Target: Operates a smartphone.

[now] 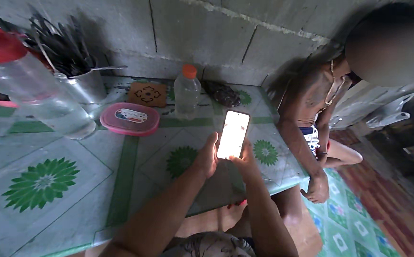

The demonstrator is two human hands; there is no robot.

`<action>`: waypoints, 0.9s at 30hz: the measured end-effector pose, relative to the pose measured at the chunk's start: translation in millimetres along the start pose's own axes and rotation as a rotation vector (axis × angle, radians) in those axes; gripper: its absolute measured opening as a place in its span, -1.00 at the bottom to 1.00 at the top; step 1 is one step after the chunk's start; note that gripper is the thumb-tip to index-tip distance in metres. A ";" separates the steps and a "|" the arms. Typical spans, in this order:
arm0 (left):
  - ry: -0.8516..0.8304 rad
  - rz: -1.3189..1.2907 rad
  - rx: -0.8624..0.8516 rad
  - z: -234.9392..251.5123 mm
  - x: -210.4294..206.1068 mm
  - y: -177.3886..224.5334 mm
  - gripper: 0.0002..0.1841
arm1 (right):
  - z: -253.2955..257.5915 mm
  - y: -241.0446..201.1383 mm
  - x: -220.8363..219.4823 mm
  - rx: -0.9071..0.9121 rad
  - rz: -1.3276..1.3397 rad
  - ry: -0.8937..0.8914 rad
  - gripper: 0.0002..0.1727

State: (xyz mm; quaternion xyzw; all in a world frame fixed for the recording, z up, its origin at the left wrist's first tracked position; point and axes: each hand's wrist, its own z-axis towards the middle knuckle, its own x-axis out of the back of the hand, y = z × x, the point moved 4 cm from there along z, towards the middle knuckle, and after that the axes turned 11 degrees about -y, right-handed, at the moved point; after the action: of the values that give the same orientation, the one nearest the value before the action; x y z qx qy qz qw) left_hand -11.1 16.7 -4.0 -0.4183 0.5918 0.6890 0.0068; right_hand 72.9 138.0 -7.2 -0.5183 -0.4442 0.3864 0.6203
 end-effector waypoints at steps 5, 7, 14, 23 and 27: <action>0.020 0.001 -0.011 1.2 1.0 -0.7 -0.40 | -4.0 -0.2 0.8 0.005 0.112 -0.047 0.17; 0.020 0.002 -0.027 2.4 0.5 -1.3 -0.41 | -5.3 0.0 1.1 0.012 0.153 -0.048 0.14; 0.000 0.042 -0.028 3.1 1.8 -3.2 -0.38 | -6.9 4.1 2.7 0.050 0.221 -0.080 0.03; -0.067 -0.027 0.027 -0.7 -2.2 -2.4 -0.33 | -4.7 16.9 8.8 0.228 0.564 -0.213 -0.03; -0.073 0.001 0.015 -1.2 -2.1 -2.2 -0.34 | -6.0 21.0 8.4 0.219 0.564 -0.229 0.04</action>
State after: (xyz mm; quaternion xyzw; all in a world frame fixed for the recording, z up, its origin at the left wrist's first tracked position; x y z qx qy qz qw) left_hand -7.9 17.4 -4.6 -0.3926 0.5963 0.6995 0.0313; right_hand 80.8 147.5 -27.0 -0.5042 -0.3057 0.6444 0.4869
